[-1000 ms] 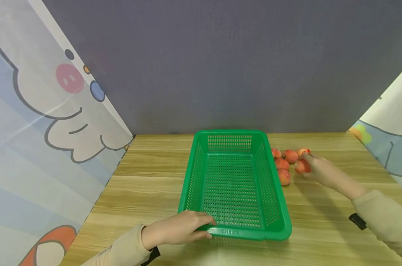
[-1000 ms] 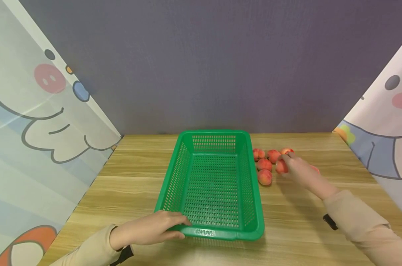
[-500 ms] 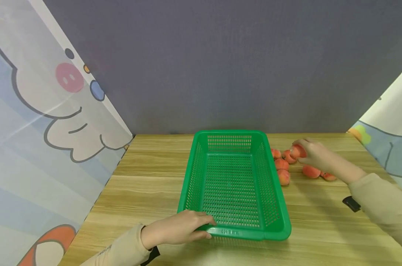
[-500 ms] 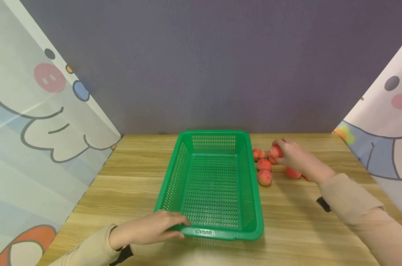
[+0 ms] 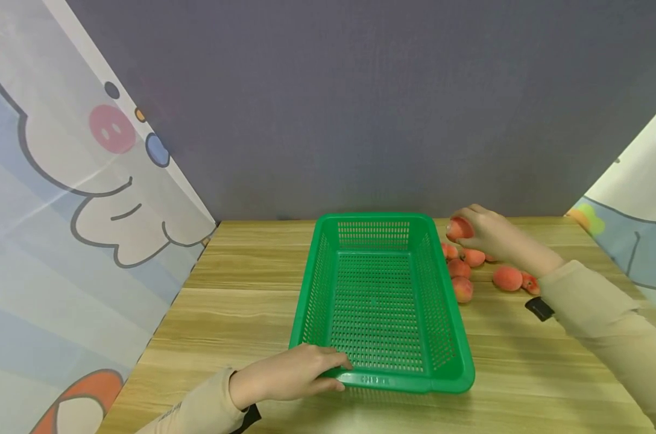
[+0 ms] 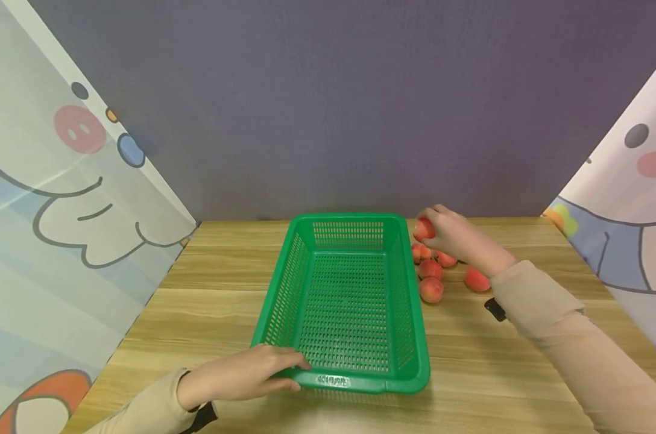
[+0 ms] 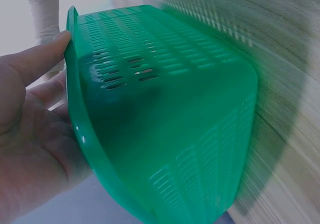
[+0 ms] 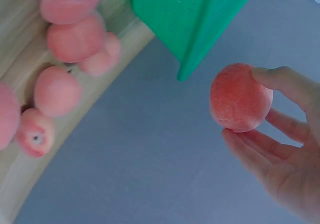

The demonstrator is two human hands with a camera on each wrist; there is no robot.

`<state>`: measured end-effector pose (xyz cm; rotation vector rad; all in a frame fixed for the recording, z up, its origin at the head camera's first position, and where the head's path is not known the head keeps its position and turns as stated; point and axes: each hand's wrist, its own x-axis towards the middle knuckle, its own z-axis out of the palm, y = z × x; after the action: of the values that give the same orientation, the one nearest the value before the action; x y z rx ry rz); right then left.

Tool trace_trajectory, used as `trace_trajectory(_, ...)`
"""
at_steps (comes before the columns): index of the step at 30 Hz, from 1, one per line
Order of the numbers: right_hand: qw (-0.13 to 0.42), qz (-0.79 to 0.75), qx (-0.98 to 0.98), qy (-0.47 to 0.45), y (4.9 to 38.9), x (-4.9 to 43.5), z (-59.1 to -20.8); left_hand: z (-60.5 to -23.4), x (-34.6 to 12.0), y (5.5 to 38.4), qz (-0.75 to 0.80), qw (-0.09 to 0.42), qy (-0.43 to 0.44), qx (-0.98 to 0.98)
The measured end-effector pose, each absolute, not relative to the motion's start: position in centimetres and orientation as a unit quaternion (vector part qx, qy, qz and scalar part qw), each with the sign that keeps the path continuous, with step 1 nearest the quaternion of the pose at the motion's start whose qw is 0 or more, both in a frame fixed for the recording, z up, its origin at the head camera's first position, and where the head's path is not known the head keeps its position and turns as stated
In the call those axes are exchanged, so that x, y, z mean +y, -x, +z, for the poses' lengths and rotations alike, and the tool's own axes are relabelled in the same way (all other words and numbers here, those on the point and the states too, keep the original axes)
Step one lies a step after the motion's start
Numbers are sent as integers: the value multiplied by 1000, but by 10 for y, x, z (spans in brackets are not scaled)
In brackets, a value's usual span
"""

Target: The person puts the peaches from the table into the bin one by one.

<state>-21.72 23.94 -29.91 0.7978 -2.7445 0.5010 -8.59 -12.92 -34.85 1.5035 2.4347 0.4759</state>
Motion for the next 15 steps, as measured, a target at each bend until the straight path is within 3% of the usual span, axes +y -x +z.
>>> trace_trajectory(15, 70, 175, -943, -276, 243, 196, -284, -349, -129, 86, 167, 125, -511, 834)
